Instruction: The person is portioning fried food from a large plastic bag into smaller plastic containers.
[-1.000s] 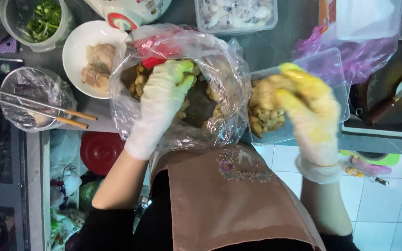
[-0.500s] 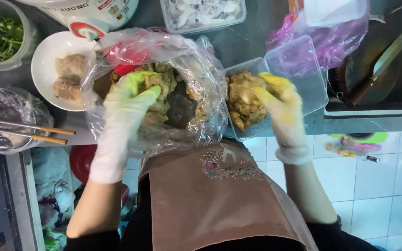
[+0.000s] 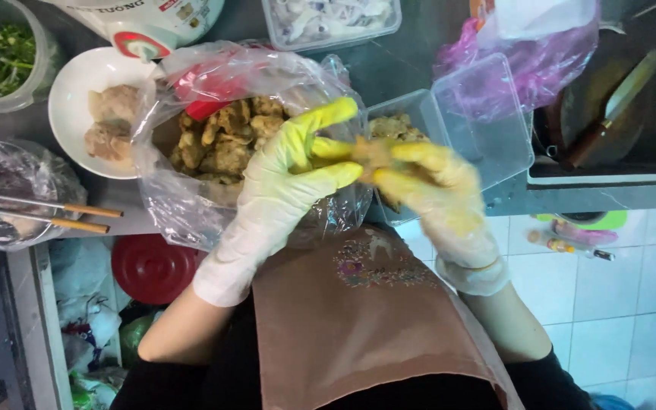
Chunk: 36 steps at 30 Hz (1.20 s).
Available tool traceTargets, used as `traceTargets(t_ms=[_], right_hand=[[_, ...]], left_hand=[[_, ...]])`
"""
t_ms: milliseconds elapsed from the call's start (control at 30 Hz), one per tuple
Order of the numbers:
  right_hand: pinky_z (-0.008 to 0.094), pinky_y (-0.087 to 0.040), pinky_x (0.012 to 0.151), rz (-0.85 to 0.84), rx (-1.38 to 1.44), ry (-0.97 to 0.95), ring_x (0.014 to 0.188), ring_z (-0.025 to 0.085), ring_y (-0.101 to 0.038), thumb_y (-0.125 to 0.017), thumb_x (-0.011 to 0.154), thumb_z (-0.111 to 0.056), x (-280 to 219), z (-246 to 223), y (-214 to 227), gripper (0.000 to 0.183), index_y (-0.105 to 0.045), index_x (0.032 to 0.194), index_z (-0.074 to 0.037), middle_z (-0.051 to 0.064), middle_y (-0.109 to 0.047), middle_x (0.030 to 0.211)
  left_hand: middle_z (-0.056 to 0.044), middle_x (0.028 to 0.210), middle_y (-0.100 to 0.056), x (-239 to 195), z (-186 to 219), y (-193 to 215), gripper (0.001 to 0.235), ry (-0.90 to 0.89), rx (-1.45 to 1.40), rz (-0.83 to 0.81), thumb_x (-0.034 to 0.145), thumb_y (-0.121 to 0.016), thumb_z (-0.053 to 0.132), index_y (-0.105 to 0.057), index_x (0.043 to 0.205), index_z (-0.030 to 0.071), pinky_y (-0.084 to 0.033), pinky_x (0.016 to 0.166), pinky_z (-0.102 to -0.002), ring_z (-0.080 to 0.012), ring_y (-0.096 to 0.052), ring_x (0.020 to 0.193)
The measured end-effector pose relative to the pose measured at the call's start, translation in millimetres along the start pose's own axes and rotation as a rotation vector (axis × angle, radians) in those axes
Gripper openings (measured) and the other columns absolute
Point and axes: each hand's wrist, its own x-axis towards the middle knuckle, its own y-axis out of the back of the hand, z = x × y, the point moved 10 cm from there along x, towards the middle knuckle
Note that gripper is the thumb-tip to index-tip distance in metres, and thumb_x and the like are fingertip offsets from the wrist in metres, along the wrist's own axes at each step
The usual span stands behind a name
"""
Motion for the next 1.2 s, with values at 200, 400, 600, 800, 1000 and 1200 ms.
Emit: traceTargets(t_ms=[200, 400, 600, 800, 1000, 1200], right_hand=[[0.022, -0.061, 0.095, 0.381, -0.373, -0.186, 0.103, 0.012, -0.072, -0.081, 0.084, -0.011, 22, 12, 85, 0.04, -0.068, 0.121, -0.006, 0.007, -0.075, 0.113], [0.042, -0.062, 0.082, 0.279, -1.108, 0.157, 0.096, 0.032, -0.075, -0.088, 0.085, -0.009, 47, 60, 67, 0.025, -0.079, 0.108, -0.012, 0.013, -0.078, 0.1], [0.038, -0.053, 0.099, 0.262, -0.935, 0.168, 0.107, 0.024, -0.07, -0.072, 0.104, -0.007, 32, 51, 70, 0.013, -0.074, 0.115, -0.014, 0.004, -0.072, 0.116], [0.055, -0.058, 0.092, 0.09, -1.202, 0.105, 0.1, 0.038, -0.072, -0.071, 0.097, -0.01, 42, 84, 52, 0.016, -0.081, 0.107, -0.004, 0.019, -0.076, 0.097], [0.038, -0.055, 0.093, 0.046, -0.915, 0.246, 0.106, 0.026, -0.071, -0.068, 0.102, 0.001, 34, 14, 21, 0.022, -0.079, 0.114, -0.014, 0.005, -0.072, 0.108], [0.041, -0.056, 0.093, 0.0, -0.649, 0.551, 0.102, 0.032, -0.073, -0.068, 0.1, 0.015, 14, -30, -3, 0.018, -0.075, 0.113, 0.004, 0.019, -0.07, 0.104]], left_hand=[[-0.019, 0.154, -0.05, 0, 27, 42, 0.073, -0.152, 0.248, 0.012, 0.091, -0.071, 0.043, -0.036, 0.151, 0.019, -0.045, 0.119, -0.052, -0.0359, -0.051, 0.145], [-0.009, 0.129, -0.065, -16, -2, 118, 0.053, -0.096, 0.456, 0.312, 0.093, -0.075, 0.0, -0.061, 0.141, 0.017, -0.058, 0.104, -0.033, -0.0184, -0.067, 0.116], [-0.002, 0.116, -0.072, -22, -20, 134, 0.043, -0.01, 0.584, 0.398, 0.09, -0.079, 0.009, -0.07, 0.131, 0.02, -0.061, 0.094, -0.028, -0.0126, -0.072, 0.102], [0.002, 0.073, -0.06, -4, -42, 119, 0.03, -0.459, 1.909, 0.489, 0.085, -0.076, 0.053, -0.072, 0.106, 0.032, -0.058, 0.056, -0.026, -0.016, -0.063, 0.062], [0.002, 0.071, -0.063, 33, -45, 77, 0.055, -0.463, 2.026, 0.387, 0.063, -0.085, 0.06, -0.071, 0.106, 0.029, -0.063, 0.057, -0.028, -0.0144, -0.065, 0.065], [0.001, 0.078, -0.064, 32, -44, 98, 0.053, -0.341, 1.968, 0.318, 0.068, -0.082, 0.059, -0.069, 0.11, 0.03, -0.062, 0.063, -0.031, -0.0164, -0.067, 0.072]])
